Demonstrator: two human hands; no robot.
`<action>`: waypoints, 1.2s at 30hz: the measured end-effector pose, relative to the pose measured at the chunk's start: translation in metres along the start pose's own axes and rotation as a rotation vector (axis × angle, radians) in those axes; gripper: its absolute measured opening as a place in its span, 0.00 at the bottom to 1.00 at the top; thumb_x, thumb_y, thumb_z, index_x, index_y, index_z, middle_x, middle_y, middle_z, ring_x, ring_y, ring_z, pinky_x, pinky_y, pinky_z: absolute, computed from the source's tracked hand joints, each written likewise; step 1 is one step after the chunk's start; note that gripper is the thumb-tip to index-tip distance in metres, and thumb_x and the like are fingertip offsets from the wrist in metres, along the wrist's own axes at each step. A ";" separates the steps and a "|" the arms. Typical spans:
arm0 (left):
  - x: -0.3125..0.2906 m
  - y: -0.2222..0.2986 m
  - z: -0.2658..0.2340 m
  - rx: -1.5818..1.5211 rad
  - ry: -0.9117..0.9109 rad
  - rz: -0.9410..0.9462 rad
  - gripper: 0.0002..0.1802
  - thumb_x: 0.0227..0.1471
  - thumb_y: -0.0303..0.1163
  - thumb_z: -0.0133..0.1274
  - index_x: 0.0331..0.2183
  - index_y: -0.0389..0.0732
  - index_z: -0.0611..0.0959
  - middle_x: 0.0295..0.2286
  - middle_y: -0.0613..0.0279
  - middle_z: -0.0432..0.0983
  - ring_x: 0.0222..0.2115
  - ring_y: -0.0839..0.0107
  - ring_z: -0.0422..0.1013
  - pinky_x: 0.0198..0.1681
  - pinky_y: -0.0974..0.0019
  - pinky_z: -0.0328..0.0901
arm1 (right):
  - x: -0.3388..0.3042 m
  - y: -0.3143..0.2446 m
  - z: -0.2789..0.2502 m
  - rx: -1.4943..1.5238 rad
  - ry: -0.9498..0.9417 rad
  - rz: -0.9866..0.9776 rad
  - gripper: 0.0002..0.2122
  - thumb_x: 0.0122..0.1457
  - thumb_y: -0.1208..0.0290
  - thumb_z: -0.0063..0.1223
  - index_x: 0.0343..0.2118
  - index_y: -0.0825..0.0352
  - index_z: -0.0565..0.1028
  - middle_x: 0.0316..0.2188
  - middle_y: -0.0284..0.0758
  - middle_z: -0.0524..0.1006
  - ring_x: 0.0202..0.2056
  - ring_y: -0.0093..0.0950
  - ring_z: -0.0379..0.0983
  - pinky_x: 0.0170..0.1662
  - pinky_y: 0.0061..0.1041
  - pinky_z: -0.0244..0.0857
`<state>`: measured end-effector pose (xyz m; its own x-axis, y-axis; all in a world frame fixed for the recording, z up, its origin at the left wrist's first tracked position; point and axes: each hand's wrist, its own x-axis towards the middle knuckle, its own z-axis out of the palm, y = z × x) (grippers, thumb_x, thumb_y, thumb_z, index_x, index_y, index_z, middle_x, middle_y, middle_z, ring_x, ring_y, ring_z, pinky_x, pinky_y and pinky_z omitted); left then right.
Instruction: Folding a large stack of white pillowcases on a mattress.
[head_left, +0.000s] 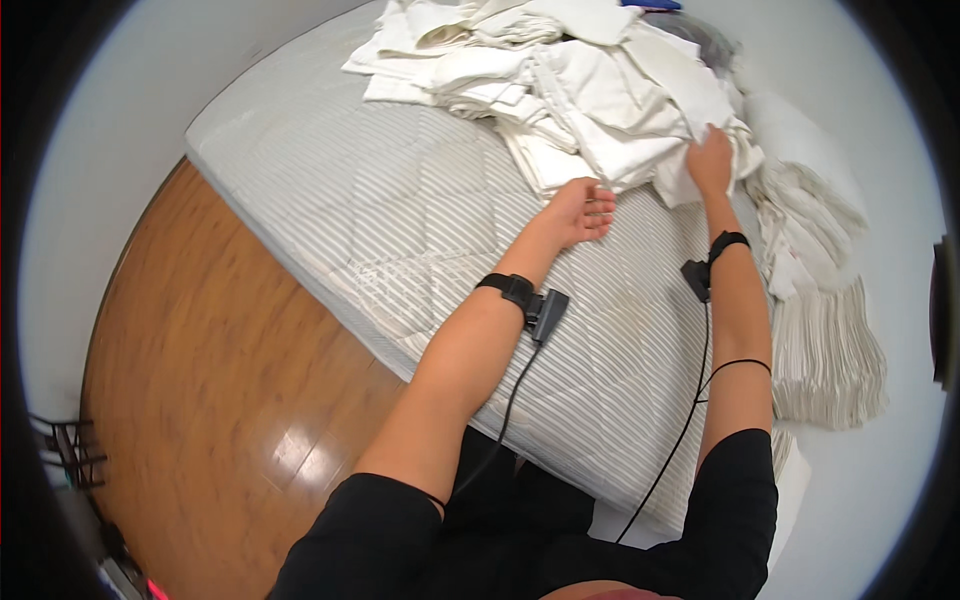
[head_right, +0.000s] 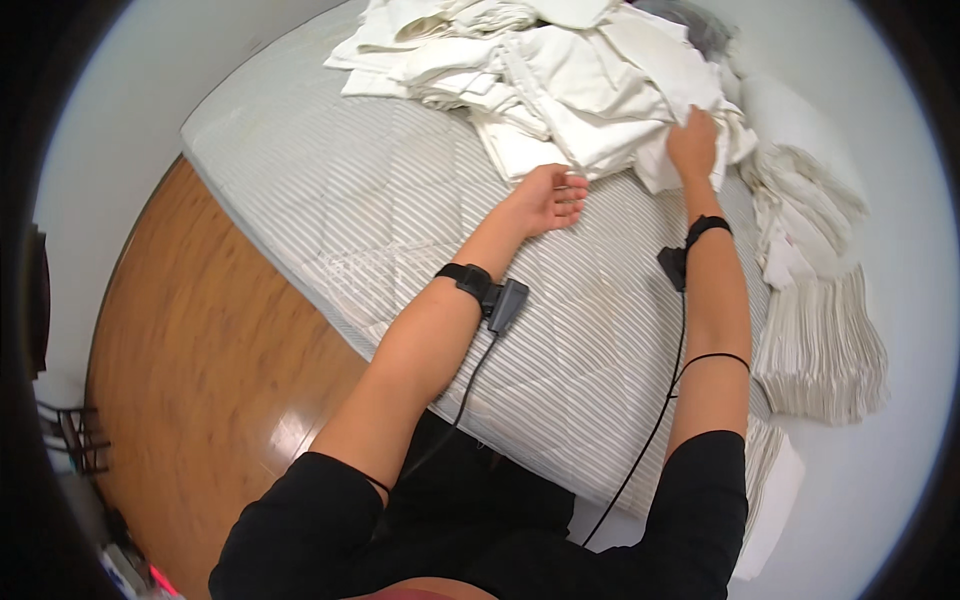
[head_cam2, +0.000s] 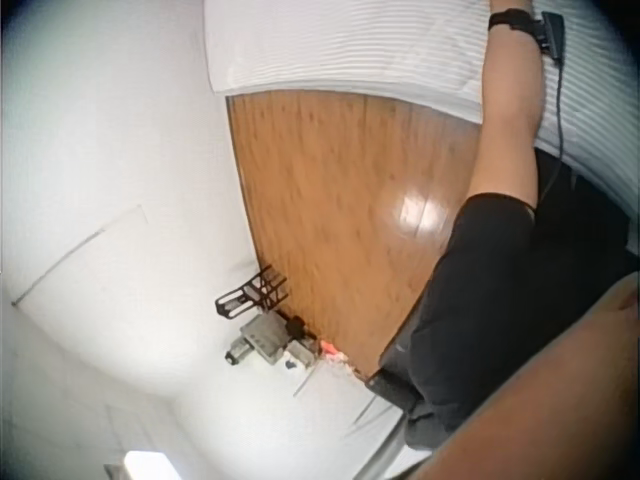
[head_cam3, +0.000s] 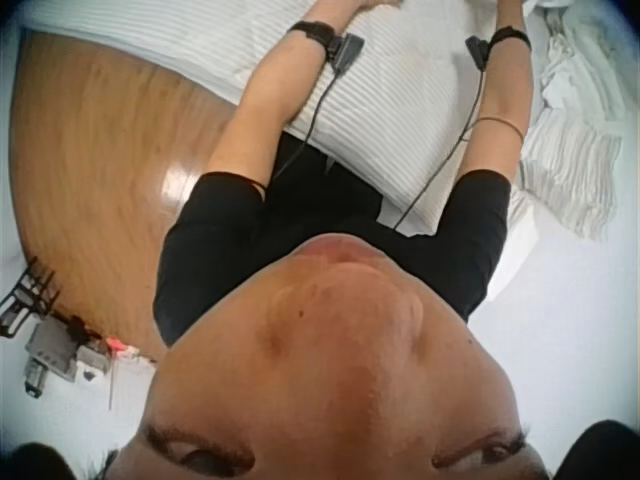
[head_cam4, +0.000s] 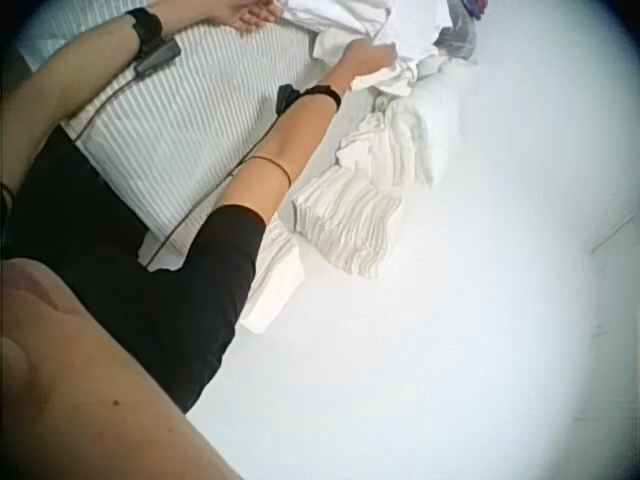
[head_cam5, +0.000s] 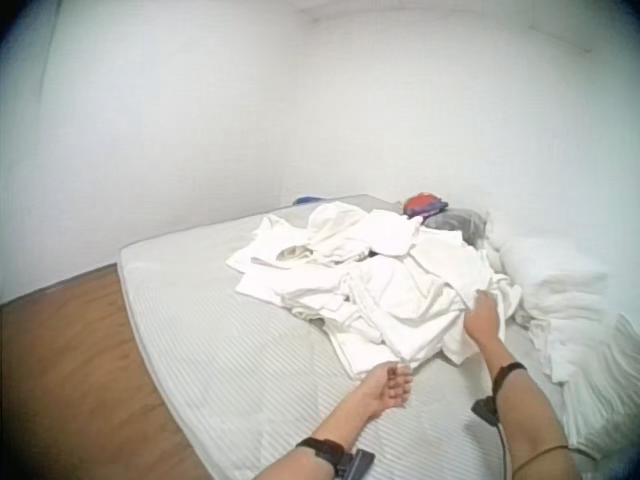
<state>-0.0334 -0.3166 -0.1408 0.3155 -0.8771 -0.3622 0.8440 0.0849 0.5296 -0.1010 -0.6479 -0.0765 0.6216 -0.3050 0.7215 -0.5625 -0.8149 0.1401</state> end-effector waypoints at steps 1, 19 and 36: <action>-0.001 -0.001 -0.010 0.011 -0.003 -0.013 0.19 0.63 0.43 0.42 0.38 0.36 0.78 0.32 0.60 0.73 0.30 0.67 0.70 0.37 0.62 0.71 | 0.006 -0.016 0.004 0.027 -0.048 -0.018 0.27 0.57 0.63 0.54 0.59 0.68 0.68 0.58 0.50 0.68 0.59 0.48 0.63 0.61 0.42 0.59; -0.010 -0.015 0.008 0.358 -0.215 0.011 0.28 0.63 0.50 0.46 0.48 0.33 0.75 0.42 0.48 0.77 0.40 0.62 0.74 0.47 0.60 0.72 | -0.158 -0.073 -0.230 0.905 -0.725 0.254 0.09 0.62 0.72 0.53 0.35 0.74 0.78 0.24 0.35 0.79 0.26 0.23 0.74 0.32 0.25 0.66; -0.051 -0.040 0.067 1.070 -0.344 0.177 0.13 0.56 0.41 0.60 0.37 0.42 0.83 0.33 0.70 0.80 0.32 0.82 0.72 0.38 0.75 0.67 | -0.270 -0.063 -0.291 1.546 -0.749 0.566 0.11 0.68 0.72 0.46 0.44 0.74 0.77 0.36 0.31 0.79 0.37 0.19 0.75 0.44 0.22 0.71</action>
<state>-0.1121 -0.3069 -0.0923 0.1180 -0.9902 -0.0749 -0.0561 -0.0819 0.9951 -0.3918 -0.3706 -0.0834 0.8895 -0.4557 -0.0342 -0.0816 -0.0848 -0.9930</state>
